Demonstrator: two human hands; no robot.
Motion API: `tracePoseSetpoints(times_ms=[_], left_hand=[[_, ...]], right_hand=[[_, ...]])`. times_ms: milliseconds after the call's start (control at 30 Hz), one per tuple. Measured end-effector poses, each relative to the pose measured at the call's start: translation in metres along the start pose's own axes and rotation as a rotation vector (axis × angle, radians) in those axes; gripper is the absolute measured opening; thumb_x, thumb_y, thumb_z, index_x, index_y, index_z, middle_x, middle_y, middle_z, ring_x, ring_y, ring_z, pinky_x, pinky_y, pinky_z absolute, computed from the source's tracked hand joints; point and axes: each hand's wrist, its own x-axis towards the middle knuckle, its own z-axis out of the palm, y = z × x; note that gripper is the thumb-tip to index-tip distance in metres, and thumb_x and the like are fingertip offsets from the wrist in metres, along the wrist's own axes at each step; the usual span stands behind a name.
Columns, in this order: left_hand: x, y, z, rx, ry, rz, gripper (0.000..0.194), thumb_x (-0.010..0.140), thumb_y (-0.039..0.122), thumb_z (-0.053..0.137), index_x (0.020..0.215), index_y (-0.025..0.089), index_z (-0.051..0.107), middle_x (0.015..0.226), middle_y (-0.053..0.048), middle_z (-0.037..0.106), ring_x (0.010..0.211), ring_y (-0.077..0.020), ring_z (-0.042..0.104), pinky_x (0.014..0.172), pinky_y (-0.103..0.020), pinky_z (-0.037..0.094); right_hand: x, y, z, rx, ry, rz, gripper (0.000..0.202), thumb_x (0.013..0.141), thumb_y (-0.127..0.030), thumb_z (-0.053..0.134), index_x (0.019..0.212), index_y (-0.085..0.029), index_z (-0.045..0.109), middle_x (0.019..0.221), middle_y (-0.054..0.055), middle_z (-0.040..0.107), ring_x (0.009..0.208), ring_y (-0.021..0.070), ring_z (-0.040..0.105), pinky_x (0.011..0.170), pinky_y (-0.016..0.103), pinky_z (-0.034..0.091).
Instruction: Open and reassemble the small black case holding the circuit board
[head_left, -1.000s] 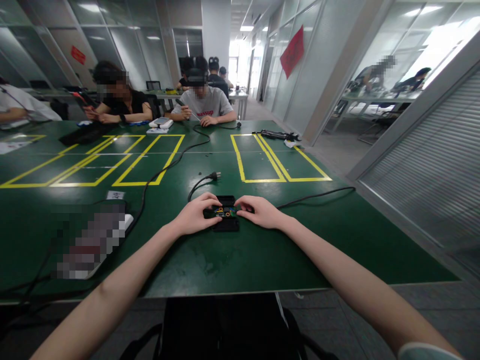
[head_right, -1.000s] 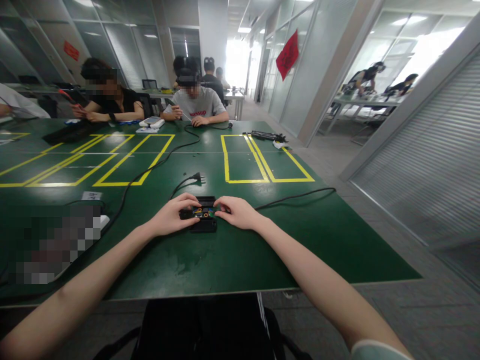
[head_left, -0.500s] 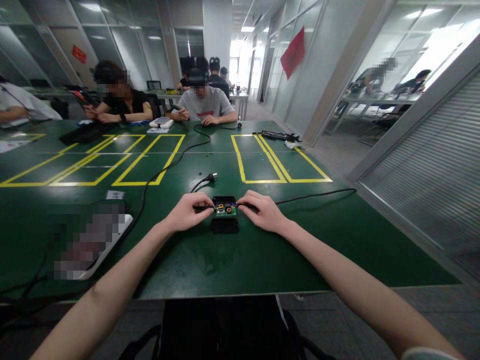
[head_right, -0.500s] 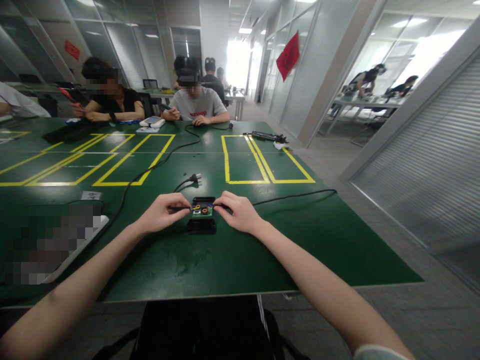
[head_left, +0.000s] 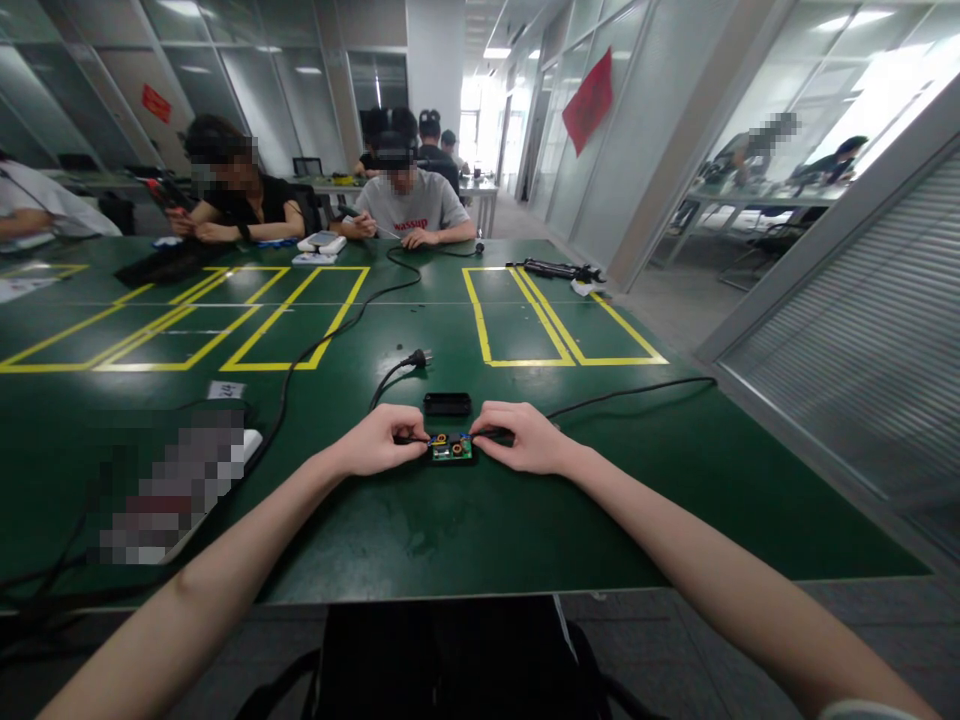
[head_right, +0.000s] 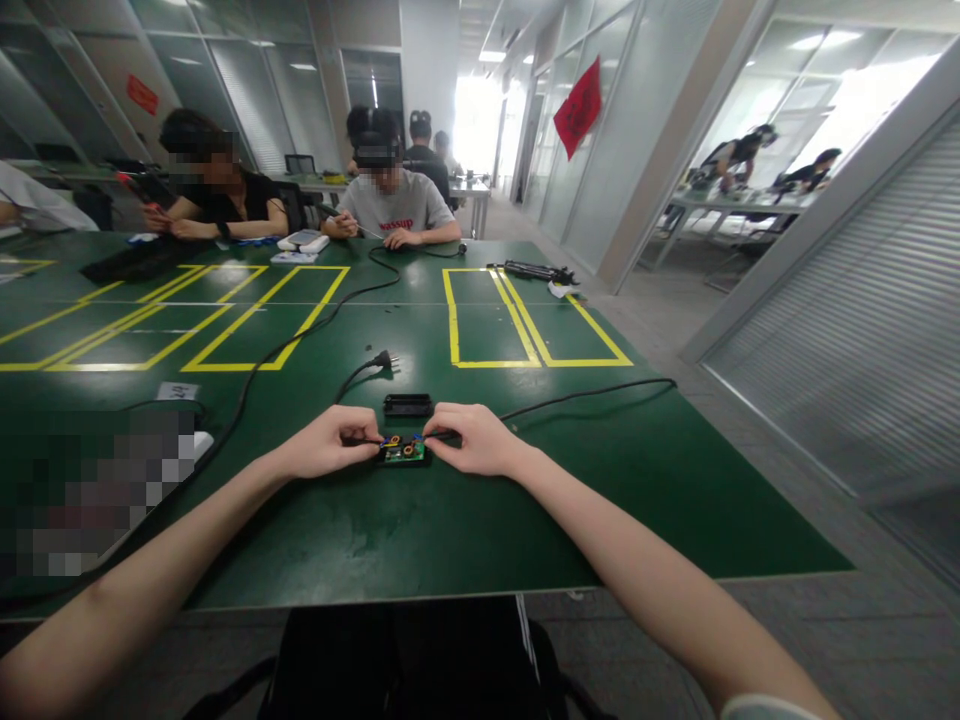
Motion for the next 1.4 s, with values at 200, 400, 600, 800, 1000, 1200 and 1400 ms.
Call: tracePoseSetpoints(times_ms=[200, 400, 600, 800, 1000, 1200, 1400], left_hand=[[-0.0003, -0.0001, -0.0005, 0.040, 0.011, -0.002, 0.012, 0.082, 0.025, 0.064, 0.077, 0.015, 0.063, 0.062, 0.004, 0.053, 0.055, -0.0096, 0.046, 0.053, -0.019, 0.034], [0.0006, 0.0060, -0.0069, 0.083, 0.003, 0.051, 0.015, 0.081, 0.026, 0.068, 0.073, 0.015, 0.068, 0.073, 0.000, 0.061, 0.066, -0.0120, 0.053, 0.061, -0.022, 0.041], [0.0005, 0.0076, -0.0054, 0.026, -0.006, -0.001, 0.008, 0.079, 0.022, 0.068, 0.075, 0.015, 0.068, 0.068, 0.001, 0.063, 0.061, -0.0110, 0.053, 0.059, -0.021, 0.041], [0.0004, 0.0077, -0.0027, 0.026, 0.029, -0.034, 0.006, 0.078, 0.020, 0.066, 0.075, 0.015, 0.066, 0.066, 0.002, 0.061, 0.061, -0.0110, 0.053, 0.058, -0.021, 0.041], [-0.0003, 0.0064, -0.0031, 0.048, 0.019, -0.036, 0.006, 0.078, 0.019, 0.064, 0.079, 0.014, 0.068, 0.066, 0.002, 0.061, 0.059, -0.0105, 0.052, 0.058, -0.021, 0.040], [-0.0001, 0.0063, -0.0038, 0.035, 0.005, -0.006, 0.009, 0.079, 0.023, 0.066, 0.076, 0.015, 0.067, 0.069, 0.001, 0.063, 0.063, -0.0115, 0.055, 0.060, -0.022, 0.043], [0.0026, 0.0066, -0.0048, 0.032, 0.028, -0.046, 0.017, 0.084, 0.031, 0.067, 0.088, 0.014, 0.069, 0.062, 0.004, 0.058, 0.056, -0.0098, 0.047, 0.053, -0.020, 0.036]], right_hand=[[0.0009, -0.0028, 0.0002, -0.006, -0.014, 0.012, 0.008, 0.094, -0.021, 0.061, 0.092, -0.019, 0.069, 0.087, 0.005, 0.070, 0.076, 0.0178, 0.065, 0.069, 0.028, 0.049], [0.0024, -0.0060, 0.0002, -0.025, -0.067, 0.056, 0.011, 0.086, -0.017, 0.066, 0.077, -0.019, 0.060, 0.072, -0.001, 0.061, 0.061, 0.0125, 0.053, 0.060, 0.024, 0.038], [0.0006, -0.0057, 0.0028, -0.057, -0.076, 0.004, 0.015, 0.089, -0.019, 0.062, 0.075, -0.020, 0.057, 0.071, 0.000, 0.059, 0.062, 0.0132, 0.052, 0.059, 0.024, 0.034], [0.0008, -0.0050, 0.0022, -0.031, -0.066, 0.029, 0.008, 0.091, -0.019, 0.063, 0.083, -0.019, 0.064, 0.076, 0.001, 0.063, 0.061, 0.0127, 0.054, 0.059, 0.024, 0.038], [0.0007, -0.0054, 0.0032, -0.028, -0.084, 0.033, 0.006, 0.091, -0.019, 0.064, 0.085, -0.019, 0.067, 0.076, 0.001, 0.066, 0.063, 0.0137, 0.056, 0.061, 0.025, 0.041], [0.0007, -0.0043, 0.0023, -0.034, -0.100, 0.053, 0.003, 0.089, -0.020, 0.066, 0.090, -0.020, 0.069, 0.077, 0.000, 0.065, 0.063, 0.0131, 0.057, 0.061, 0.024, 0.041], [0.0021, 0.0006, -0.0016, -0.071, -0.036, 0.110, 0.001, 0.090, -0.021, 0.067, 0.091, -0.020, 0.067, 0.079, 0.001, 0.066, 0.065, 0.0130, 0.058, 0.062, 0.024, 0.041]])
